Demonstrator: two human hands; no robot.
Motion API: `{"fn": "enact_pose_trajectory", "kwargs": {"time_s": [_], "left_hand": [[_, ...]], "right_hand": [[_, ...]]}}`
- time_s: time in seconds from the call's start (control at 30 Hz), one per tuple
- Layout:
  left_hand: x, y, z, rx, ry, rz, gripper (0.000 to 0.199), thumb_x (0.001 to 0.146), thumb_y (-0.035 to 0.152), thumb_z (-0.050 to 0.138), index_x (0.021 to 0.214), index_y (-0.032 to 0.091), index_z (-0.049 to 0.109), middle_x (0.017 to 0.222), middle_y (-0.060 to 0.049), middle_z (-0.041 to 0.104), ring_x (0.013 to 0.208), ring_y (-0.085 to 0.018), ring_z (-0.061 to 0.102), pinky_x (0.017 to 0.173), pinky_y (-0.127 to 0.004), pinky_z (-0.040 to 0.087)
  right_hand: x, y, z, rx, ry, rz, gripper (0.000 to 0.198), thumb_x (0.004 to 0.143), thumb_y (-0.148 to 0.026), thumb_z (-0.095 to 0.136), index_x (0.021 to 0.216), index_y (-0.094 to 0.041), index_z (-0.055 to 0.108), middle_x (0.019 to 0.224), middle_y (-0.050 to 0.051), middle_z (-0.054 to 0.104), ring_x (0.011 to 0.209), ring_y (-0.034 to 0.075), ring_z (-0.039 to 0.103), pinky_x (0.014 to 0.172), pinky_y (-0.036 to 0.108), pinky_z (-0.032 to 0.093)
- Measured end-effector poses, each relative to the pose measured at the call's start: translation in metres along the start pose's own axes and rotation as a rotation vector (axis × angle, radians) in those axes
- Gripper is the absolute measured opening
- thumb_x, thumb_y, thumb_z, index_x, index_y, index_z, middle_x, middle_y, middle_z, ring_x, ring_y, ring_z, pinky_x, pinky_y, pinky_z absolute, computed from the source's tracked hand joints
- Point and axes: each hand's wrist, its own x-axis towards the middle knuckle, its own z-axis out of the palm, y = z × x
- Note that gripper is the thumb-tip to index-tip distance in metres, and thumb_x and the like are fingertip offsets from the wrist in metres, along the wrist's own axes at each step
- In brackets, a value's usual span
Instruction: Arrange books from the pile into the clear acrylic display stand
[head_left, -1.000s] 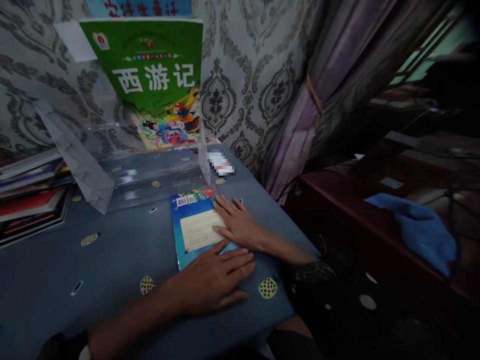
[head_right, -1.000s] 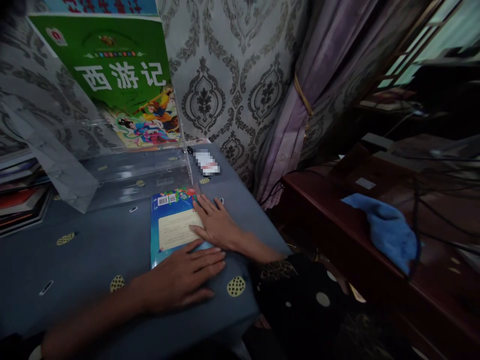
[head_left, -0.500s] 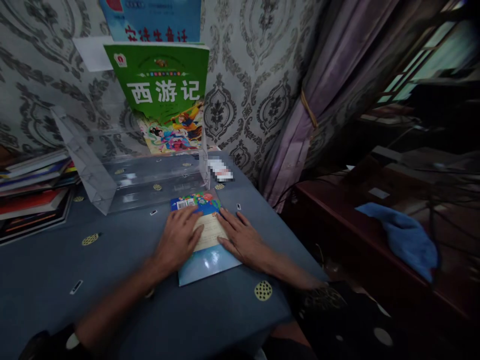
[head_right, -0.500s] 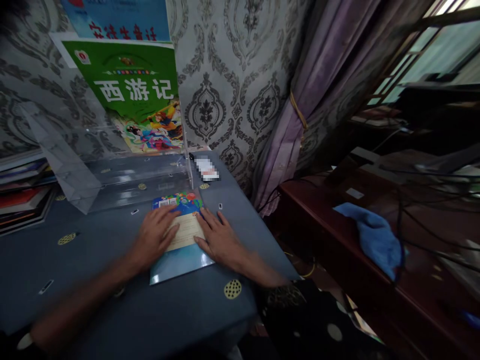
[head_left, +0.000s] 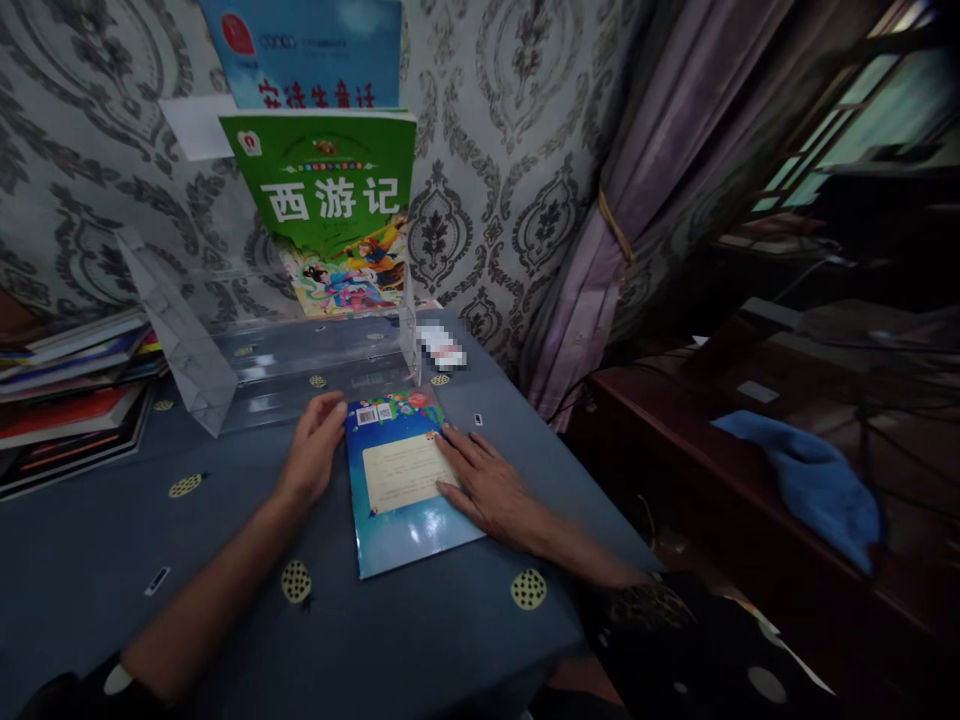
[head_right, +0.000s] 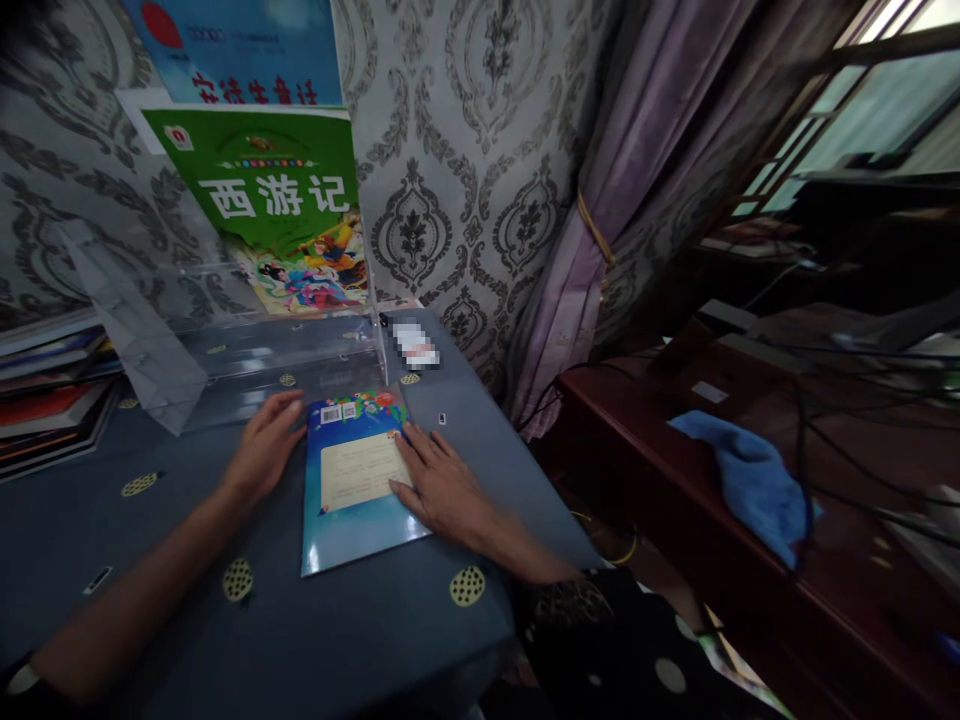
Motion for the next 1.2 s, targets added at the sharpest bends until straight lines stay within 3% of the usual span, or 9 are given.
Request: {"fn": "enact_pose_trajectory", "kwargs": {"time_s": [0.1, 0.23, 0.47, 0.57, 0.67, 0.8, 0.97, 1.03, 1.2], "left_hand": [[0.008, 0.008, -0.003, -0.26, 0.08, -0.205, 0.011, 0.081, 0.025, 0.069, 0.088, 0.021, 0.062, 0.095, -0.002, 0.069, 0.1, -0.019, 0.066, 0.084, -0.035, 0.057], [0.002, 0.011, 0.002, -0.344, -0.015, -0.45, 0.006, 0.082, 0.008, 0.064, 0.085, 0.014, 0.062, 0.084, -0.007, 0.073, 0.085, -0.02, 0.072, 0.077, -0.034, 0.062], [-0.012, 0.01, 0.009, -0.349, -0.244, -0.568, 0.025, 0.078, 0.003, 0.069, 0.102, 0.009, 0.066, 0.089, -0.012, 0.077, 0.086, -0.028, 0.076, 0.081, -0.04, 0.064], [-0.013, 0.017, 0.006, -0.377, -0.306, -0.489, 0.03, 0.074, 0.006, 0.075, 0.102, 0.009, 0.067, 0.09, -0.012, 0.078, 0.083, -0.027, 0.076, 0.081, -0.04, 0.064], [-0.016, 0.03, 0.006, -0.369, -0.355, -0.392, 0.036, 0.07, 0.012, 0.082, 0.103, 0.01, 0.068, 0.094, -0.012, 0.078, 0.084, -0.027, 0.076, 0.082, -0.04, 0.063], [-0.026, 0.056, 0.008, -0.318, -0.392, -0.224, 0.046, 0.069, 0.026, 0.087, 0.11, 0.014, 0.069, 0.102, -0.01, 0.077, 0.092, -0.028, 0.075, 0.087, -0.043, 0.061], [-0.031, 0.094, -0.005, -0.058, -0.444, 0.208, 0.036, 0.083, 0.036, 0.075, 0.116, 0.021, 0.072, 0.113, -0.007, 0.076, 0.107, -0.028, 0.071, 0.098, -0.046, 0.056], [-0.032, 0.1, -0.014, 0.185, -0.581, 0.416, 0.03, 0.086, 0.031, 0.071, 0.116, 0.024, 0.073, 0.116, -0.005, 0.075, 0.111, -0.027, 0.069, 0.103, -0.046, 0.052], [-0.043, 0.06, -0.033, 0.748, -1.004, 0.773, 0.055, 0.085, 0.003, 0.053, 0.131, 0.031, 0.063, 0.137, -0.003, 0.064, 0.13, -0.023, 0.058, 0.118, -0.056, 0.033]], "right_hand": [[-0.001, 0.001, 0.001, 0.027, 0.023, -0.002, 0.064, 0.102, -0.047, 0.038, 0.156, -0.013, 0.031, 0.159, 0.019, 0.036, 0.148, 0.031, 0.033, 0.119, 0.054, 0.035], [-0.003, 0.002, 0.001, 0.075, 0.033, 0.008, 0.065, 0.101, -0.046, 0.04, 0.158, -0.017, 0.027, 0.16, 0.017, 0.035, 0.148, 0.031, 0.034, 0.119, 0.053, 0.035], [-0.005, 0.005, -0.003, 0.313, 0.046, 0.146, 0.075, 0.097, -0.06, 0.046, 0.159, -0.023, 0.025, 0.165, 0.015, 0.022, 0.149, 0.035, 0.03, 0.118, 0.054, 0.034], [-0.004, 0.008, -0.007, 0.527, 0.13, 0.216, 0.091, 0.088, -0.064, 0.06, 0.158, -0.02, 0.023, 0.156, 0.019, 0.04, 0.143, 0.037, 0.04, 0.113, 0.058, 0.039], [0.0, 0.011, -0.016, 0.899, 0.117, 0.266, 0.079, 0.086, -0.062, 0.064, 0.148, -0.019, 0.04, 0.114, 0.012, 0.071, 0.102, 0.029, 0.069, 0.085, 0.045, 0.058], [0.013, 0.011, -0.041, 1.201, 0.018, 0.245, 0.046, 0.083, -0.057, 0.069, 0.104, -0.017, 0.064, 0.077, 0.0, 0.065, 0.055, 0.01, 0.056, 0.047, 0.022, 0.047], [0.036, 0.012, -0.075, 1.183, 0.233, 0.062, 0.031, 0.082, -0.049, 0.075, 0.086, -0.02, 0.065, 0.081, 0.001, 0.066, 0.075, 0.014, 0.065, 0.072, 0.03, 0.059], [0.042, 0.018, -0.074, 1.091, 0.322, -0.018, 0.029, 0.082, -0.048, 0.075, 0.092, -0.022, 0.069, 0.091, 0.003, 0.07, 0.089, 0.019, 0.068, 0.082, 0.036, 0.059], [0.033, 0.039, -0.031, 0.754, 0.341, -0.176, 0.015, 0.09, -0.027, 0.065, 0.102, -0.023, 0.072, 0.12, 0.01, 0.071, 0.117, 0.025, 0.065, 0.102, 0.047, 0.051]]}}
